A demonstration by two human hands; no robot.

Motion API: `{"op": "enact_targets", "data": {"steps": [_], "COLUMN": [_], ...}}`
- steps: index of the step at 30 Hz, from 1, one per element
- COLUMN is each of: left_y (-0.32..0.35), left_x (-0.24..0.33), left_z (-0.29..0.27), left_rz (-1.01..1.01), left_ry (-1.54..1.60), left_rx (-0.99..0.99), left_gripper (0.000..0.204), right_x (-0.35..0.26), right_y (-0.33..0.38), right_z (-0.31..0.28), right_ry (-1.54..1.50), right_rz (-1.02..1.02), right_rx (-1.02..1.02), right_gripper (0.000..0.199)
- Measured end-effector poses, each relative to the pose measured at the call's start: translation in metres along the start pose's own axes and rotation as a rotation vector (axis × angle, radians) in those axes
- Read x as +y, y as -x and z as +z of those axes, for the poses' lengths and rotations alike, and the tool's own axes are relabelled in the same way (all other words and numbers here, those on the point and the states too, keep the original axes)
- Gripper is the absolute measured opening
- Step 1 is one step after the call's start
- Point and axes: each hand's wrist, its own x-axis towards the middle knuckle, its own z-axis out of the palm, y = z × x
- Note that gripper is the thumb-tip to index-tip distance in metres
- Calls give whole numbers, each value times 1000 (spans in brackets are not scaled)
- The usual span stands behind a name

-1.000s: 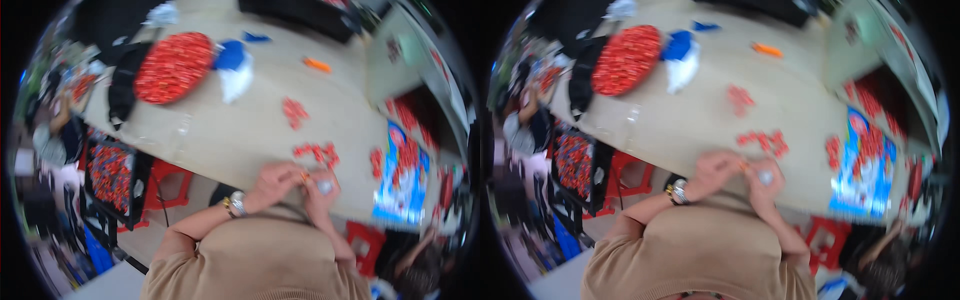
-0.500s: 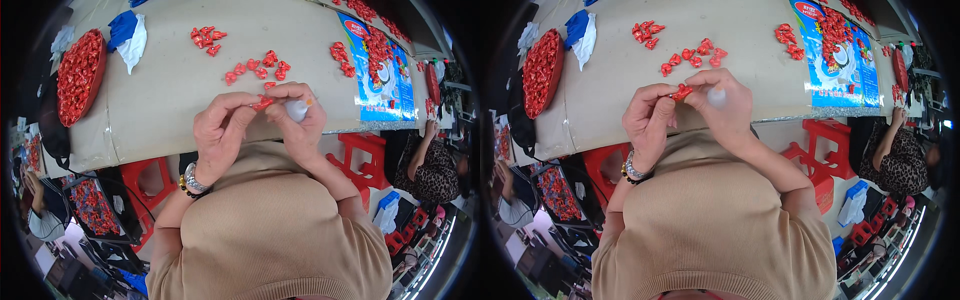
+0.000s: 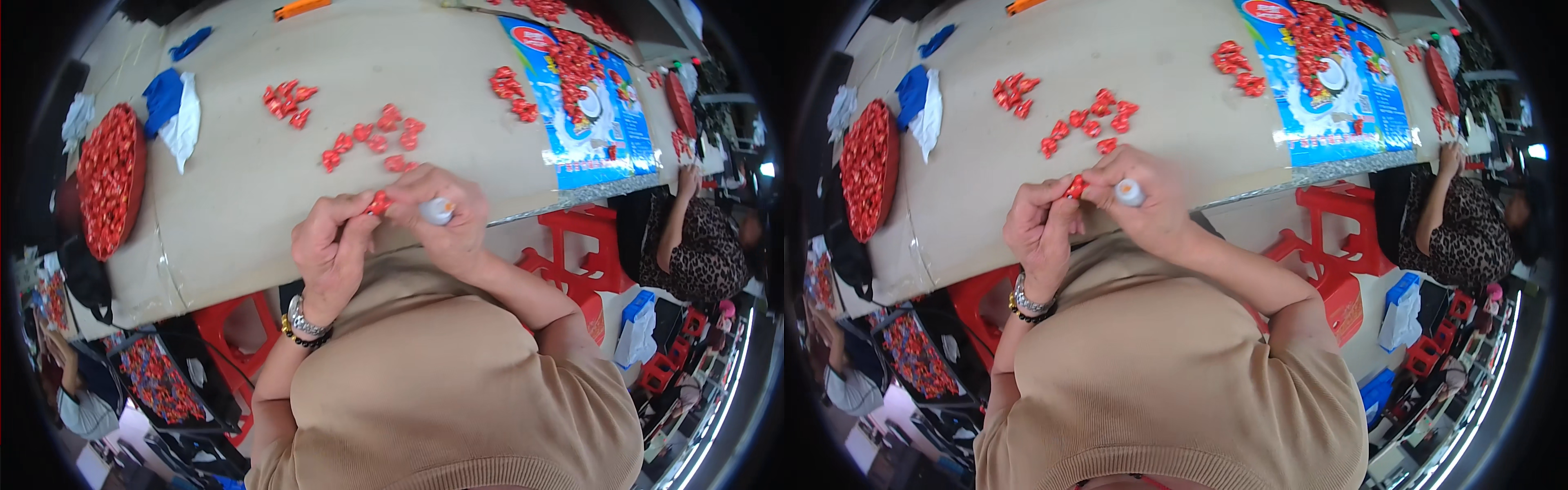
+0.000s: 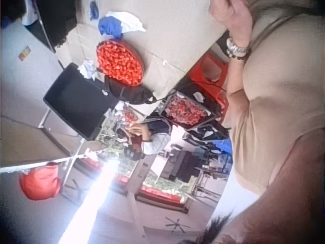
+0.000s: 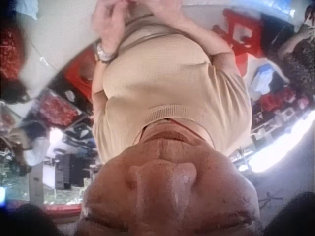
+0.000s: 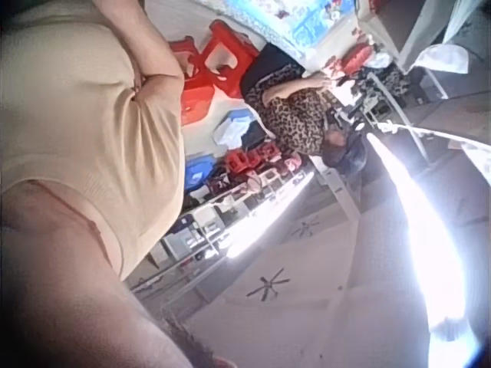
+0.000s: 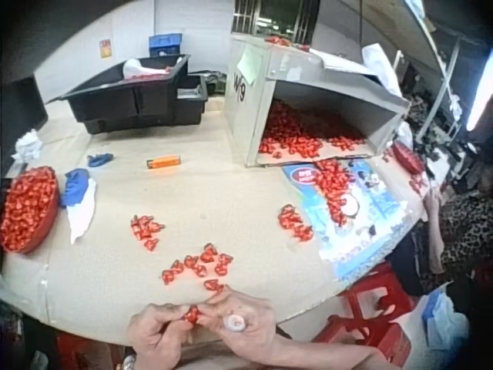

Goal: Applying glue to small red plastic components for toy assembly.

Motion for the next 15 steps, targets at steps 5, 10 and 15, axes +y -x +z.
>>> {"op": "enact_targets", "data": {"steps": [5, 10, 15], "left_y": [-3, -5, -10], "left_x": [-4, -3, -1], "left_z": [5, 12, 19], "left_rz": [2, -15, -164], "left_ry": [55, 47, 36], "left_rx": [-31, -38, -19], "left_gripper": [11, 12, 20], "right_x": [4, 6, -4], "right_y": [0, 2, -6], "right_z": [-6, -10, -13], "right_ry": [61, 72, -181], "right_rz": [-108, -109, 306], "right_rx": [-1, 33, 133], "right_gripper": [8, 8, 6]}}
